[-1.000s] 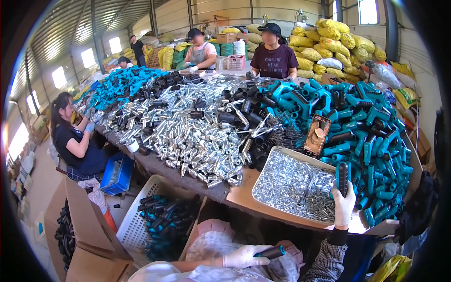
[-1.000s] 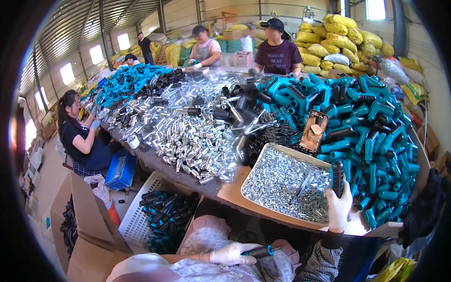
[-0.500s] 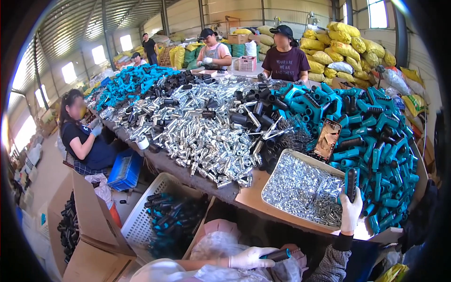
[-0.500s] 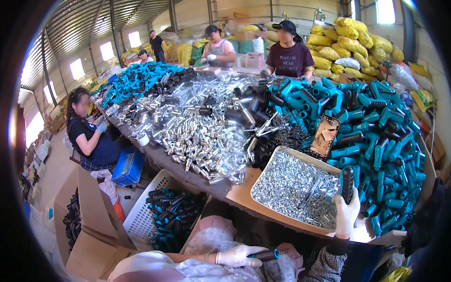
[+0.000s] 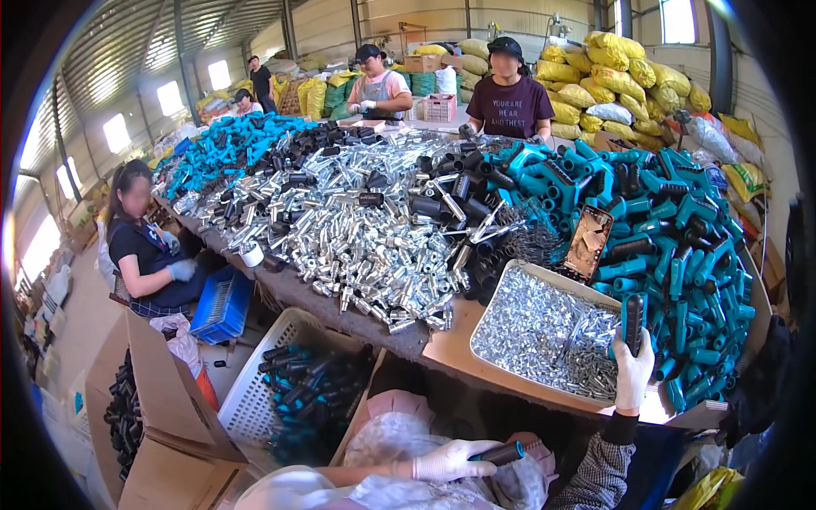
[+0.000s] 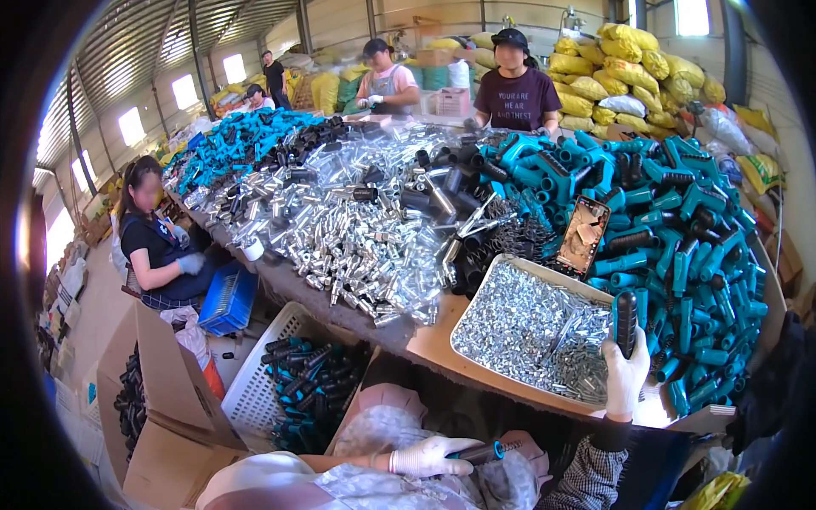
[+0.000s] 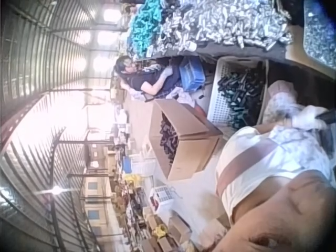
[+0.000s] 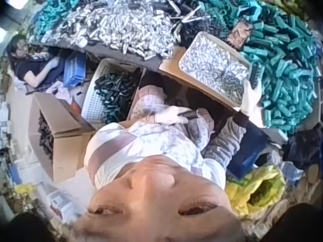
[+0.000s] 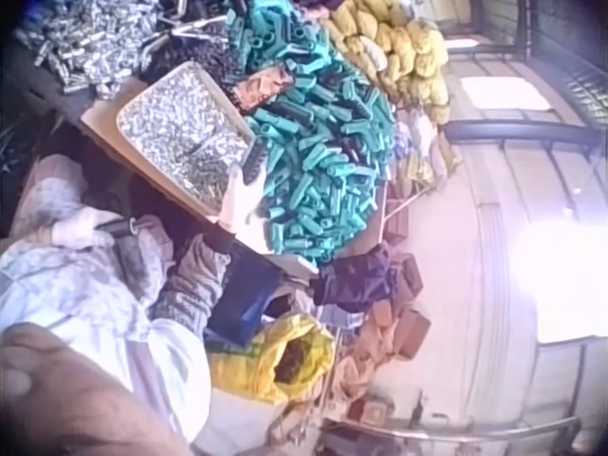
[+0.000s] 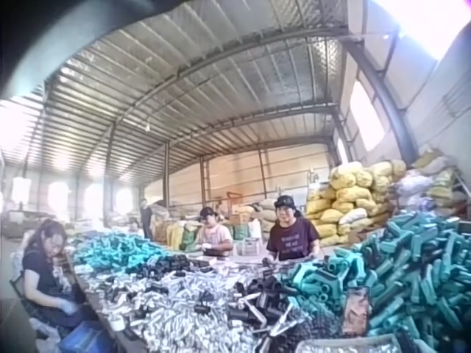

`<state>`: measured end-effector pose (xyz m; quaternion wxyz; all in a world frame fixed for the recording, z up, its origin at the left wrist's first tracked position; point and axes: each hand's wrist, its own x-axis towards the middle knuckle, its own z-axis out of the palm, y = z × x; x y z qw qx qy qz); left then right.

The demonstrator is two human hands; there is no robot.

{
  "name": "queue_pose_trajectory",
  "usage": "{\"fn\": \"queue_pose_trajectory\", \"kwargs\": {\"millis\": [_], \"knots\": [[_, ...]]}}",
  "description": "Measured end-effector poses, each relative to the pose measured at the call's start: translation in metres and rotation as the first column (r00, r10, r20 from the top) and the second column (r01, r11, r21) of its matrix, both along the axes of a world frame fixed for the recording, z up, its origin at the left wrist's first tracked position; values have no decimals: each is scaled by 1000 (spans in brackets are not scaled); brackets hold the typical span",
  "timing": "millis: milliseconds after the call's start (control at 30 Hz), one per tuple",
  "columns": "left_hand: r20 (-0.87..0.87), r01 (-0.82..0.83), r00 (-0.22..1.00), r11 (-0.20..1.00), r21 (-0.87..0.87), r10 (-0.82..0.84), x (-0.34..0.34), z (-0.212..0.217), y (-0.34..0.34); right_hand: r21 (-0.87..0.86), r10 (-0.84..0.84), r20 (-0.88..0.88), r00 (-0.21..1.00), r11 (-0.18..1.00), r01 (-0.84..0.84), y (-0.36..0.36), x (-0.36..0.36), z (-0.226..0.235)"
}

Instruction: The recorder is assembling internal metal shafts and components into teal plastic tool handles at a factory workstation.

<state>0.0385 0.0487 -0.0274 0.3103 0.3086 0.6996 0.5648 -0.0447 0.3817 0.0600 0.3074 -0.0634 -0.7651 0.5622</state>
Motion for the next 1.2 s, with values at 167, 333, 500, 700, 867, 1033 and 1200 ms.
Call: {"fn": "queue_pose_trajectory", "kwargs": {"millis": [167,333,500,700,867,1033,1200], "knots": [[-6,-13,1000,999,31,13,2,-4,0,-5,14,-1,1000,1000,-14,-3,0,2],[26,-17,1000,999,38,16,1,-2,1,-20,30,-8,1000,999,-31,0,-1,-1],[82,5,997,1000,-6,-4,-1,3,3,-24,26,-1,1000,999,-26,4,0,-4],[99,9,995,1000,-19,-7,-1,1,4,-5,21,-5,1000,1000,-21,1,1,-1],[74,-9,997,1000,26,7,-1,0,4,0,17,-7,1000,1000,-17,-1,0,1],[88,-23,996,1000,-2,23,-4,2,2,15,16,-1,1000,1000,-16,-3,-2,3],[34,-33,999,999,35,32,-1,-4,6,7,20,-10,1000,1000,-20,2,3,3]]}}
